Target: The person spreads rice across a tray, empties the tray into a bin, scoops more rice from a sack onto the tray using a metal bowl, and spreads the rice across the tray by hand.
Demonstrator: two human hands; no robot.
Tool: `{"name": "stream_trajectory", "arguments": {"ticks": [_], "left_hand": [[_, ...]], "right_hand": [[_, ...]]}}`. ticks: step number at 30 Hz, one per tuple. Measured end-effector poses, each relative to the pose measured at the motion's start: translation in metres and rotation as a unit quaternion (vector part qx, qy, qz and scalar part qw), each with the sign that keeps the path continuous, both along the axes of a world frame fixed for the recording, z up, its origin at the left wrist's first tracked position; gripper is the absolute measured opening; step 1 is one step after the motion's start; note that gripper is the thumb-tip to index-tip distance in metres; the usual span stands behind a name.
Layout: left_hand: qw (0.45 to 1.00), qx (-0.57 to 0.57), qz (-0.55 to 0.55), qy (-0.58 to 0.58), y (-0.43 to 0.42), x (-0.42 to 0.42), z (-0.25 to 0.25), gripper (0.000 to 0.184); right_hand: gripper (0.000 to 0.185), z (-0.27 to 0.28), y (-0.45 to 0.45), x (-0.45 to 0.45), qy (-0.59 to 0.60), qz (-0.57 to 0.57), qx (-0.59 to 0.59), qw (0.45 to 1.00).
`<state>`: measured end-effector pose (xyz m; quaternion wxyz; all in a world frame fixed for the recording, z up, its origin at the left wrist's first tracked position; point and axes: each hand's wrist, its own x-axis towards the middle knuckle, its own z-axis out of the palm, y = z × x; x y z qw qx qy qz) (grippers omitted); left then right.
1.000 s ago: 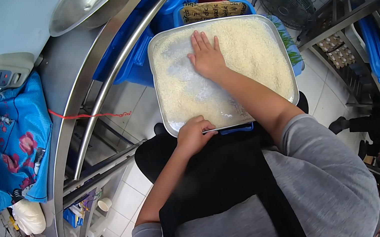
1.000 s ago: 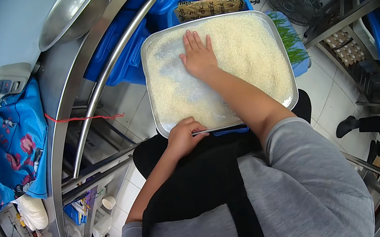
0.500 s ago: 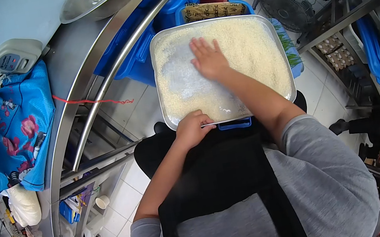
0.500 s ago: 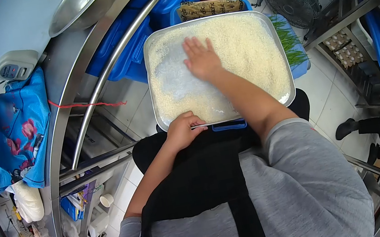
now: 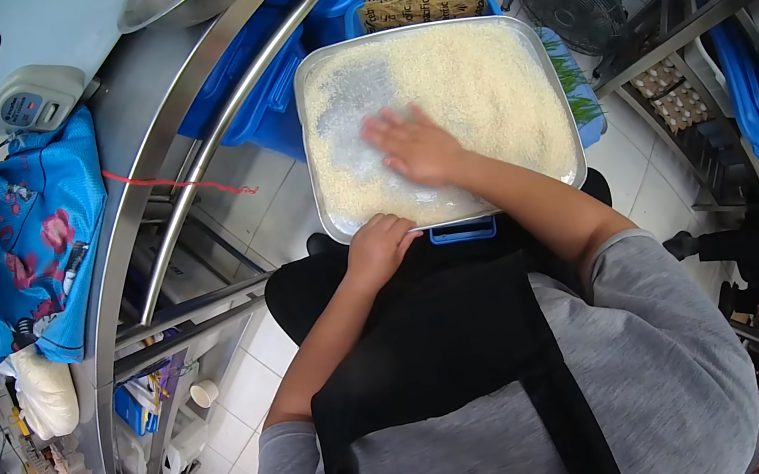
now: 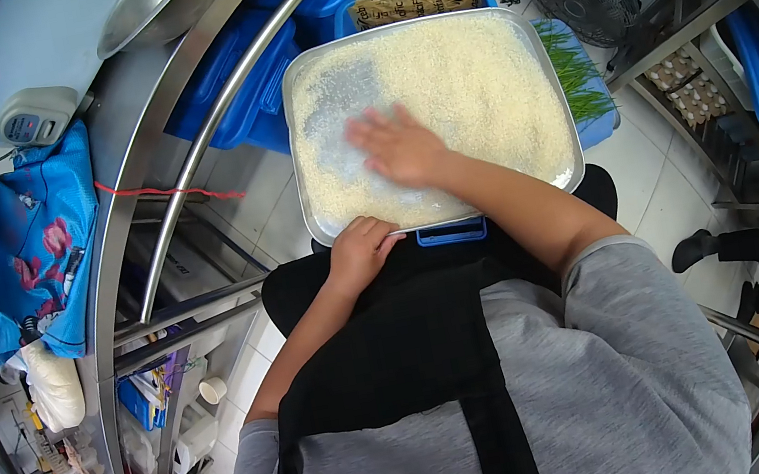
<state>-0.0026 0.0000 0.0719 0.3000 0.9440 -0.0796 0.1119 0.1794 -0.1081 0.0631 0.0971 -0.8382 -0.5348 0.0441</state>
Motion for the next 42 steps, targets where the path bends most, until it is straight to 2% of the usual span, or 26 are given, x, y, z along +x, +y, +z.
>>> {"name": "stream_trajectory", "arguments": {"ticks": [1, 3, 4, 5, 7, 8, 9, 12, 15, 16, 17, 19, 21, 24, 25, 27, 29, 32, 34, 35, 38, 41, 42], "left_hand": [[1.000, 0.000, -0.001, -0.006, -0.001, 0.000, 0.000, 0.014], [1.000, -0.005, -0.002, -0.025, -0.002, -0.001, 0.000, 0.015], [0.999, -0.010, -0.004, -0.044, -0.002, -0.002, 0.000, 0.015], [0.999, -0.008, -0.005, -0.041, -0.001, -0.003, 0.000, 0.015], [1.000, -0.018, -0.005, -0.007, 0.000, -0.004, 0.000, 0.016], [1.000, -0.018, -0.007, -0.005, 0.001, -0.005, 0.000, 0.016], [1.000, -0.023, -0.006, -0.008, 0.001, -0.004, 0.001, 0.015], [1.000, -0.028, -0.007, -0.012, 0.000, -0.003, 0.002, 0.015], [0.999, -0.032, -0.011, -0.008, 0.001, -0.003, 0.002, 0.014], [0.999, -0.036, -0.011, -0.002, 0.001, -0.003, 0.001, 0.014], [0.999, -0.038, -0.014, -0.001, 0.001, -0.003, 0.000, 0.014], [0.999, -0.034, -0.003, -0.007, 0.001, -0.002, 0.000, 0.015], [0.999, -0.037, -0.001, -0.005, 0.000, -0.003, 0.001, 0.015], [0.999, -0.040, -0.002, -0.004, -0.001, -0.001, 0.004, 0.015], [0.999, -0.037, -0.001, -0.001, -0.001, -0.001, 0.006, 0.015], [0.999, -0.037, 0.001, -0.002, -0.002, -0.001, 0.006, 0.013], [0.999, -0.037, -0.001, -0.002, -0.002, -0.001, 0.006, 0.012], [0.999, -0.036, 0.004, 0.009, -0.003, -0.001, 0.006, 0.011], [0.999, -0.035, 0.006, 0.016, -0.003, -0.001, 0.006, 0.011], [0.999, -0.034, 0.004, 0.014, -0.003, 0.000, 0.006, 0.011], [0.999, -0.035, 0.009, 0.016, -0.002, -0.001, 0.005, 0.011], [0.999, -0.045, 0.006, 0.024, -0.001, -0.002, 0.005, 0.011], [0.999, -0.045, 0.004, 0.027, -0.001, -0.002, 0.007, 0.012]], "right_hand": [[0.054, 0.000, 0.006, -0.008, 0.001, -0.001, 0.001, 1.000], [0.051, -0.002, 0.017, -0.023, 0.073, 0.234, -0.013, 0.969], [0.049, -0.004, 0.020, -0.026, 0.070, 0.268, -0.025, 0.960], [0.049, -0.005, 0.022, -0.023, 0.072, 0.268, -0.022, 0.960], [0.049, -0.009, 0.027, -0.006, -0.001, 0.133, -0.005, 0.991], [0.049, -0.012, 0.023, 0.002, -0.022, 0.070, 0.045, 0.996], [0.049, -0.009, 0.018, 0.001, -0.021, 0.068, 0.045, 0.996], [0.049, -0.003, -0.010, -0.014, 0.020, 0.193, 0.019, 0.981], [0.049, -0.007, -0.041, -0.009, 0.013, 0.222, -0.013, 0.975], [0.050, -0.006, -0.047, 0.000, -0.025, 0.157, -0.022, 0.987], [0.050, -0.005, -0.056, 0.004, -0.024, 0.154, -0.024, 0.987], [0.051, -0.001, -0.073, 0.010, -0.026, 0.050, 0.012, 0.998], [0.052, -0.003, -0.090, 0.004, -0.013, 0.086, -0.020, 0.996], [0.056, 0.002, -0.109, 0.012, -0.088, -0.021, -0.053, 0.994], [0.056, -0.001, -0.112, 0.018, -0.088, -0.023, -0.054, 0.994], [0.058, -0.008, -0.114, 0.030, -0.097, -0.238, 0.014, 0.966], [0.060, -0.018, -0.106, 0.023, -0.102, -0.253, -0.006, 0.962], [0.058, -0.020, -0.081, -0.007, -0.062, -0.202, -0.025, 0.977], [0.057, -0.016, -0.069, -0.024, 0.001, -0.122, -0.010, 0.993], [0.057, -0.014, -0.069, -0.022, -0.001, -0.124, -0.009, 0.992], [0.055, -0.015, -0.075, 0.004, -0.092, -0.188, 0.026, 0.977], [0.056, -0.008, -0.097, 0.045, -0.089, -0.321, 0.018, 0.943], [0.056, -0.009, -0.095, 0.045, -0.092, -0.323, 0.021, 0.942]]}}
